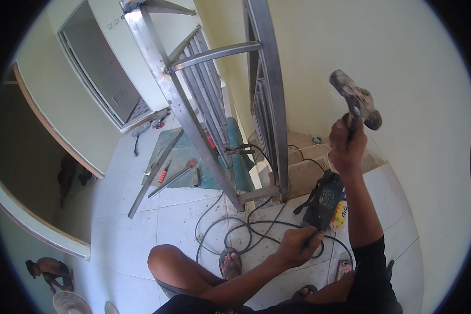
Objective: The person welds a metal frame structure using a handheld welding torch, creating bright sparks and fusing metal joints. They reposition the frame, hammer the welded joints to align them, and measure the structure with a tape measure.
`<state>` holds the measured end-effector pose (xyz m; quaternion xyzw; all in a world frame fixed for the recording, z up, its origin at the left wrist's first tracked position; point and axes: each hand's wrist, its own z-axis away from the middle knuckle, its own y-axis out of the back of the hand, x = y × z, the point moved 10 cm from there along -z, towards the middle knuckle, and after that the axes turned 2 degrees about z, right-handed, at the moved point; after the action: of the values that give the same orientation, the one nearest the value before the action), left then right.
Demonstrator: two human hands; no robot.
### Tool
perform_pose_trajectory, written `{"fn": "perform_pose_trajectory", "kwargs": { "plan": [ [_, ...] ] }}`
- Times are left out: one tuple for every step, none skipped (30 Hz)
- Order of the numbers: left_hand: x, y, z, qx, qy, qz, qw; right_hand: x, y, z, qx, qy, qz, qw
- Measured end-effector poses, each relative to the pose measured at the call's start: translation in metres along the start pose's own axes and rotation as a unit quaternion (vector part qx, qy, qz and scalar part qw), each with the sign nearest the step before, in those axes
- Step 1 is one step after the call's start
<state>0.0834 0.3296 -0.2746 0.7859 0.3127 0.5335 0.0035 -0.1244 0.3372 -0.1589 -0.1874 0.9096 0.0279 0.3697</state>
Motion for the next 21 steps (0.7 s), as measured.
{"fn": "perform_pose_trajectory", "kwargs": {
  "plan": [
    [0.012,0.01,-0.002,-0.009,0.011,-0.015,1.0,0.003,-0.009,0.001,0.004,-0.026,-0.081,0.996],
    [0.028,0.03,0.002,-0.018,-0.036,-0.073,0.997,-0.001,-0.021,0.005,-0.01,-0.046,-0.094,0.994],
    [0.044,0.051,0.003,-0.034,-0.089,-0.127,0.987,-0.007,-0.029,0.004,-0.018,-0.063,-0.105,0.992],
    [0.063,0.08,-0.001,-0.002,-0.098,-0.184,0.978,-0.011,-0.033,0.0,-0.022,-0.077,-0.117,0.99],
    [0.099,0.11,-0.012,0.036,-0.147,-0.246,0.957,-0.011,-0.033,-0.002,-0.017,-0.089,-0.13,0.987],
    [0.142,0.138,-0.02,0.041,-0.234,-0.337,0.911,-0.012,-0.038,-0.007,-0.013,-0.101,-0.155,0.983],
    [0.178,0.163,-0.033,0.067,-0.259,-0.416,0.869,-0.012,-0.04,-0.011,-0.01,-0.107,-0.175,0.979],
    [0.206,0.184,-0.051,0.089,-0.265,-0.464,0.841,-0.014,-0.04,-0.011,-0.007,-0.121,-0.19,0.974],
    [0.227,0.193,-0.071,0.083,-0.275,-0.573,0.768,-0.015,-0.044,-0.003,-0.009,-0.142,-0.204,0.969],
    [0.244,0.2,-0.096,0.087,-0.267,-0.643,0.713,-0.016,-0.047,0.002,-0.01,-0.155,-0.218,0.963],
    [0.262,0.2,-0.125,0.082,-0.292,-0.681,0.666,-0.018,-0.049,0.004,-0.002,-0.14,-0.237,0.961],
    [0.266,0.198,-0.152,0.075,-0.312,-0.712,0.625,-0.014,-0.048,0.014,0.004,-0.133,-0.246,0.96],
    [0.257,0.202,-0.175,0.073,-0.307,-0.74,0.594,-0.01,-0.054,0.024,0.004,-0.136,-0.259,0.956],
    [0.252,0.204,-0.198,0.082,-0.313,-0.763,0.56,-0.009,-0.054,0.03,0.009,-0.133,-0.269,0.954],
    [0.242,0.205,-0.217,0.085,-0.322,-0.77,0.544,-0.001,-0.055,0.039,0.011,-0.147,-0.271,0.951],
    [0.23,0.207,-0.232,0.086,-0.328,-0.777,0.53,0.011,-0.06,0.048,0.018,-0.164,-0.34,0.926],
    [0.223,0.206,-0.243,0.09,-0.336,-0.785,0.513,0.022,-0.063,0.058,0.029,-0.181,-0.406,0.895],
    [0.215,0.211,-0.254,0.092,-0.315,-0.8,0.502,0.035,-0.072,0.066,0.047,-0.195,-0.531,0.823],
    [0.209,0.216,-0.264,0.095,-0.294,-0.815,0.49,0.035,-0.071,0.064,0.041,-0.193,-0.529,0.826],
    [0.203,0.221,-0.269,0.097,-0.272,-0.83,0.477,0.033,-0.072,0.067,0.035,-0.198,-0.526,0.826],
    [0.201,0.222,-0.269,0.096,-0.281,-0.83,0.473,0.027,-0.066,0.068,0.005,-0.186,-0.397,0.899]
  ]
}}
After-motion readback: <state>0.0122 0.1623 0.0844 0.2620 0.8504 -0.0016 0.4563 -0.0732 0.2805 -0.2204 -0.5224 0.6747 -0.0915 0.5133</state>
